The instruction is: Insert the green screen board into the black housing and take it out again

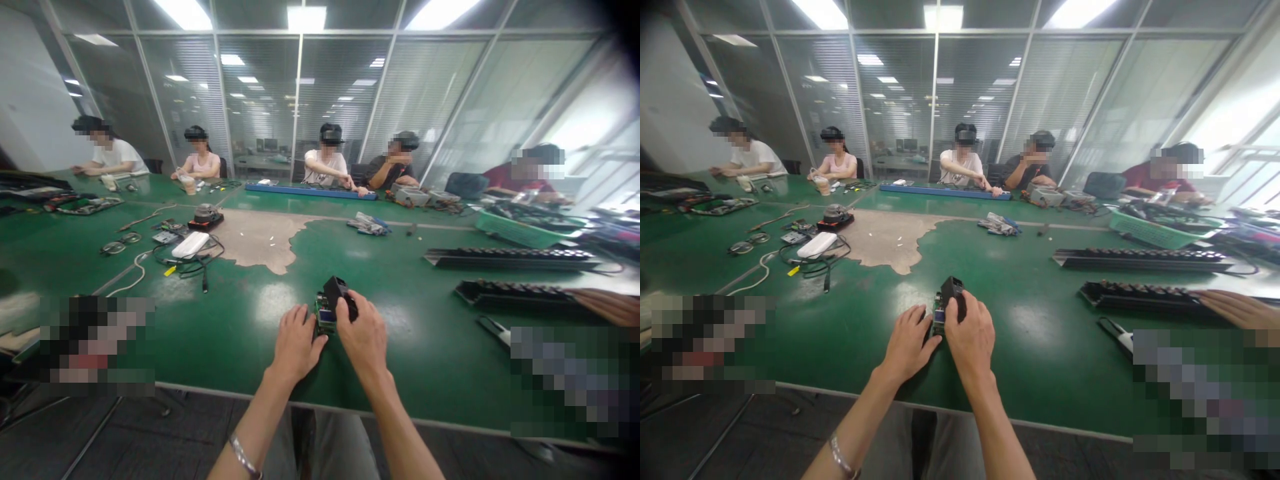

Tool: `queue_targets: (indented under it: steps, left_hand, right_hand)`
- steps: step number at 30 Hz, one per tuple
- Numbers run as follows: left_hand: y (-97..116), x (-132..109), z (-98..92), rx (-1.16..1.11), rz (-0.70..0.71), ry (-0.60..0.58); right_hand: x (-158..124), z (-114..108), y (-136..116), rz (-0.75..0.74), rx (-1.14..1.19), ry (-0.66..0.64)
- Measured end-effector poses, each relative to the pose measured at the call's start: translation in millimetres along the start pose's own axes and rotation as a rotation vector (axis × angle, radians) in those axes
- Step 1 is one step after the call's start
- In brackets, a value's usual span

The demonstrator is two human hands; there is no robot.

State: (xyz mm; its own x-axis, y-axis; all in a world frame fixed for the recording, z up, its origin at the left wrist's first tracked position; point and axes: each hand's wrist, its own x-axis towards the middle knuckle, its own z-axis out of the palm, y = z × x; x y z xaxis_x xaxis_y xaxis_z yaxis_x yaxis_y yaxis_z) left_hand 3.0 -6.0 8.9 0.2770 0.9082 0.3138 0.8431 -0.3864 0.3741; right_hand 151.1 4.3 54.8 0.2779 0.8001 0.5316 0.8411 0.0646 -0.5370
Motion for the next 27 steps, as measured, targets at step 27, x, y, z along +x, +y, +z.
queue_targets:
  steps: [27]
  left_hand:
    - [-8.3, -0.8, 12.1, -0.105, -0.030, 0.064]
  right_hand:
    - [-29.9, 18.5, -21.5, -0.114, -0.272, -0.135]
